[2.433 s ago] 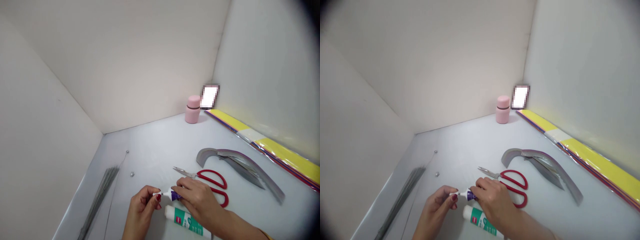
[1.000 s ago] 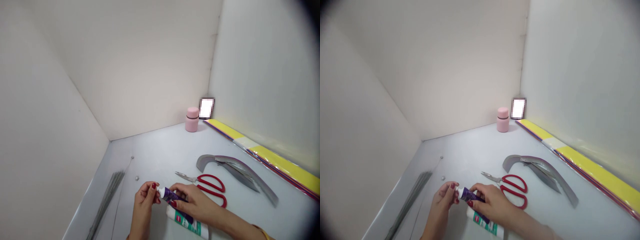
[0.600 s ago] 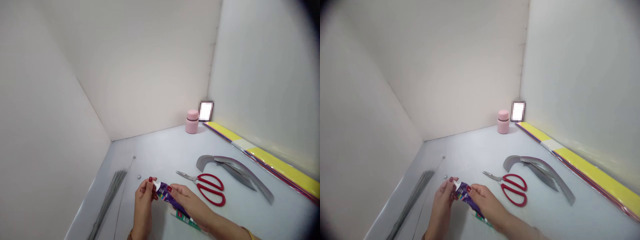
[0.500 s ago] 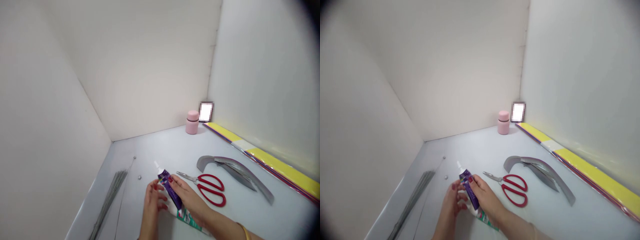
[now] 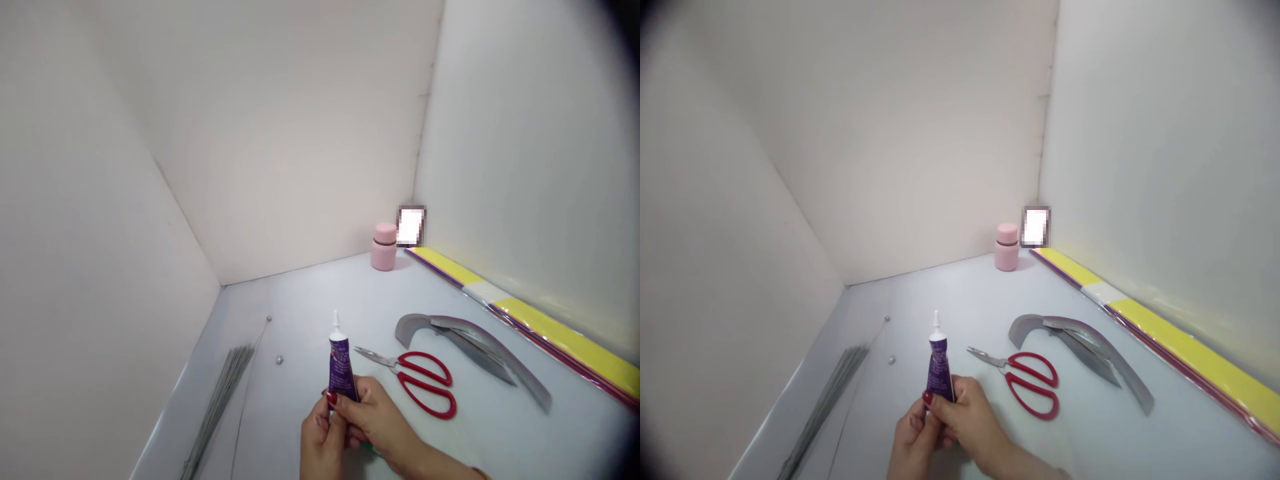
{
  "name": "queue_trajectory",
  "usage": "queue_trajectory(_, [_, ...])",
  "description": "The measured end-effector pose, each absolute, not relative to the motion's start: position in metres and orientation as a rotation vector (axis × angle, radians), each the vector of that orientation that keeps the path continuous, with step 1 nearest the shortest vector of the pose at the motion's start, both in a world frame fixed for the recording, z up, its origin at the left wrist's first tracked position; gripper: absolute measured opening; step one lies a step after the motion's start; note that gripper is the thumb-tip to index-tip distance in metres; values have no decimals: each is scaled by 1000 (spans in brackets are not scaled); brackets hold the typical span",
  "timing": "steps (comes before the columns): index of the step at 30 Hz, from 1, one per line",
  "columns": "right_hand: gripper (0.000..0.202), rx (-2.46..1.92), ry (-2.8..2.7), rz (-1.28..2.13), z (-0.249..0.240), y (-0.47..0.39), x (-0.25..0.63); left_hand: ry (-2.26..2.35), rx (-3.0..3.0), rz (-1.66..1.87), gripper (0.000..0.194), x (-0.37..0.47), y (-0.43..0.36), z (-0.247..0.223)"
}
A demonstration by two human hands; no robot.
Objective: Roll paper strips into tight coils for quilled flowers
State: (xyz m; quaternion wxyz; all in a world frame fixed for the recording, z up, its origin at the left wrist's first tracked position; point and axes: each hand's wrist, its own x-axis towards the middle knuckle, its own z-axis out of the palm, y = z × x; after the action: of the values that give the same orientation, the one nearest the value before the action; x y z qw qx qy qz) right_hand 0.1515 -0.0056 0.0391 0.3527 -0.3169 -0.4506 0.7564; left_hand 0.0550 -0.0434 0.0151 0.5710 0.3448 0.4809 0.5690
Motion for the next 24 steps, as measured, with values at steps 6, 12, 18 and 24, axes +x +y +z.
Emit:
queue_trajectory(6, [45, -882, -1175, 1941, 27, -5, 155, 1091, 697, 1241, 54, 65, -39, 5])
queue_trajectory(12, [48, -975, -1223, 1853, 28, -2, 158, 1072, 708, 1248, 44, 68, -37, 0])
queue_trajectory(18, [45, -1046, -1210, 1859, 35, 1, 162, 1038, 680, 1175, 53, 71, -36, -7])
queue_trajectory(24, [42, -967, -1134, 1861, 42, 9, 165, 1067, 636, 1146, 52, 72, -39, -14])
